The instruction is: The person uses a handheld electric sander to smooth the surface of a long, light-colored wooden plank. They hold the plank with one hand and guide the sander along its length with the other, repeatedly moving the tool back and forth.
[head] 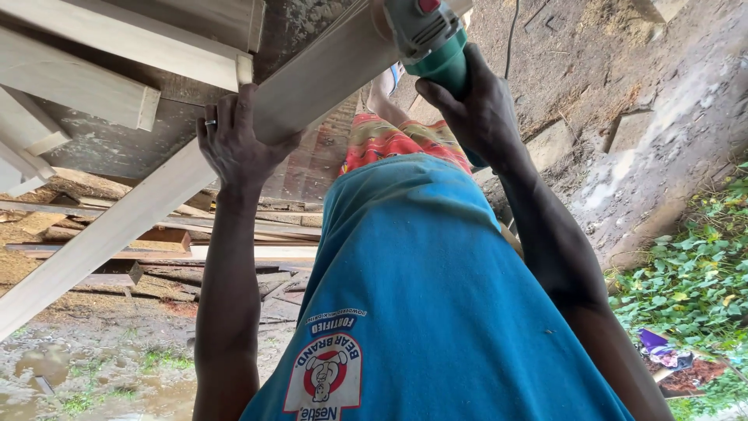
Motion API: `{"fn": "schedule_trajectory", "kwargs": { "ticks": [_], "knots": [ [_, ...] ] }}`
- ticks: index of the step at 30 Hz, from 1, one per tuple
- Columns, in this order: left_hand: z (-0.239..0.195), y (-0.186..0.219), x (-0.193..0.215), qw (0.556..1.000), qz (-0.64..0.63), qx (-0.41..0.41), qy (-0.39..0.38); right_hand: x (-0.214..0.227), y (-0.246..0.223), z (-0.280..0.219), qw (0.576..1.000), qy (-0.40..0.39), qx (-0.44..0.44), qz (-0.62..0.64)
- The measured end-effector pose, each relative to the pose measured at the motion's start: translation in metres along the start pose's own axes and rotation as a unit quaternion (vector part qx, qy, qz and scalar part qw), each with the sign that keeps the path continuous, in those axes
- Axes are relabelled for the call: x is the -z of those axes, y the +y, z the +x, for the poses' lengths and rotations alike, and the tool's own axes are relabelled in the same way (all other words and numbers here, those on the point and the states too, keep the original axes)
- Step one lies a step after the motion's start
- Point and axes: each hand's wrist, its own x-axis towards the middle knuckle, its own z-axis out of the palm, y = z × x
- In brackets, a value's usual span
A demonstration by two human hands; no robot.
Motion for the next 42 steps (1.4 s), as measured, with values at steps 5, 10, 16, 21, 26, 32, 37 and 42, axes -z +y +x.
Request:
{"fn": "schedule_trajectory", "kwargs": {
  "ticks": [5, 10, 16, 21, 26, 32, 37, 42],
  "knots": [
    [-0.001, -0.001, -0.001, 1.0, 0.007, -0.003, 0.007, 0.008, 0.003, 0.003, 0.999, 0.012, -0.028, 0.009],
    [0.005, 0.001, 0.005, 1.0, 0.004, -0.012, 0.017, 0.014, 0.012, 0.009, 0.999, 0.027, 0.013, 0.04],
    [0.002, 0.0, 0.0, 1.0, 0.0, -0.012, 0.026, 0.021, 0.018, 0.014, 0.997, 0.041, 0.03, 0.066],
    [0.001, 0.0, 0.0, 1.0, -0.005, -0.008, 0.021, 0.026, 0.026, 0.016, 0.995, 0.051, 0.017, 0.085],
    [0.002, 0.0, 0.0, 1.0, -0.002, -0.009, 0.024, 0.024, 0.028, 0.013, 0.995, 0.059, 0.019, 0.08],
    [0.012, 0.02, 0.023, 0.997, -0.042, 0.062, -0.031, 0.009, 0.007, -0.002, 0.998, 0.027, -0.055, 0.03],
    [0.016, 0.022, 0.028, 0.998, -0.048, 0.048, 0.005, -0.022, -0.013, -0.015, 1.0, -0.02, -0.012, -0.005],
    [0.009, 0.017, 0.015, 0.995, -0.058, 0.017, 0.074, -0.045, -0.025, -0.017, 0.996, -0.068, 0.036, -0.033]
  ]
}}
